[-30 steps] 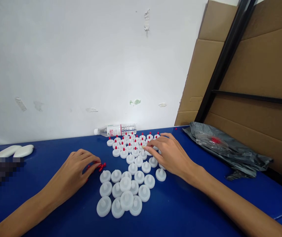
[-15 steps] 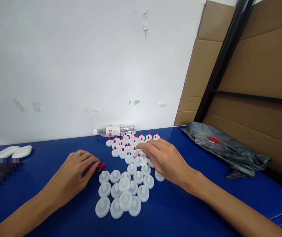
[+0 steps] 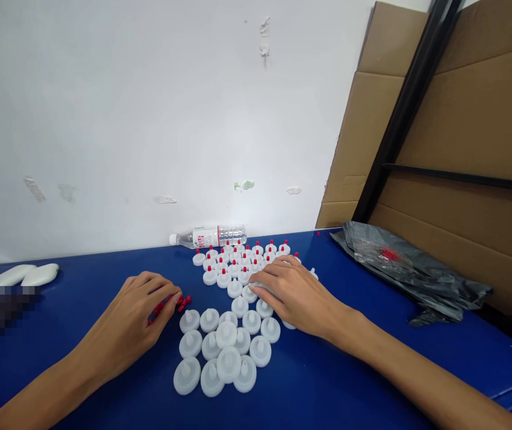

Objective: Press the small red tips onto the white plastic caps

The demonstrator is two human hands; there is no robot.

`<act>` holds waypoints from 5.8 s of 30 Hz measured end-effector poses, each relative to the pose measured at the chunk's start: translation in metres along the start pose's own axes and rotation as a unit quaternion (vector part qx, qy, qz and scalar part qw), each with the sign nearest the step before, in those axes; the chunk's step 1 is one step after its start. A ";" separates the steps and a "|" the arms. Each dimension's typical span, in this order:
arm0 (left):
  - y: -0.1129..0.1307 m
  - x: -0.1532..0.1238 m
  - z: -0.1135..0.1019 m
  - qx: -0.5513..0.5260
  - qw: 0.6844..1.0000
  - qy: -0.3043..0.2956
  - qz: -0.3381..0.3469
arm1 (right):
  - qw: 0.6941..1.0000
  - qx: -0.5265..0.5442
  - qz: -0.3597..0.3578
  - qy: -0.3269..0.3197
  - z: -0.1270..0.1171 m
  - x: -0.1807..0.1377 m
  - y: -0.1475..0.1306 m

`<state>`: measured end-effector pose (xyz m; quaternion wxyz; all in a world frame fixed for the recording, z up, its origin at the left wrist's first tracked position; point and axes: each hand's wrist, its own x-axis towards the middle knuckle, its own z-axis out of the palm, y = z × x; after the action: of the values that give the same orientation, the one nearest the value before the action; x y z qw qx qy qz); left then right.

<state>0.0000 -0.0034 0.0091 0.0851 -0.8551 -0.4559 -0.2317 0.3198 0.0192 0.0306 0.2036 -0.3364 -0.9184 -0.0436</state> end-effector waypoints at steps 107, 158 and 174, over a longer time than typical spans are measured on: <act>-0.008 0.002 0.006 0.001 0.999 0.049 0.003 | 0.991 -0.041 0.112 0.057 -0.002 0.000 0.054; 0.075 -0.006 -0.002 0.000 0.959 0.180 0.218 | 0.948 0.131 -0.245 0.154 -0.008 -0.009 -0.052; 0.075 -0.007 0.009 -0.155 0.960 0.132 0.191 | 0.950 0.063 -0.262 0.157 -0.011 -0.007 -0.056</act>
<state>0.0611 -0.0480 0.0034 0.0540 -0.8907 -0.2274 -0.3900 0.2924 -0.0302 0.0407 0.3477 -0.0596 -0.9313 -0.0902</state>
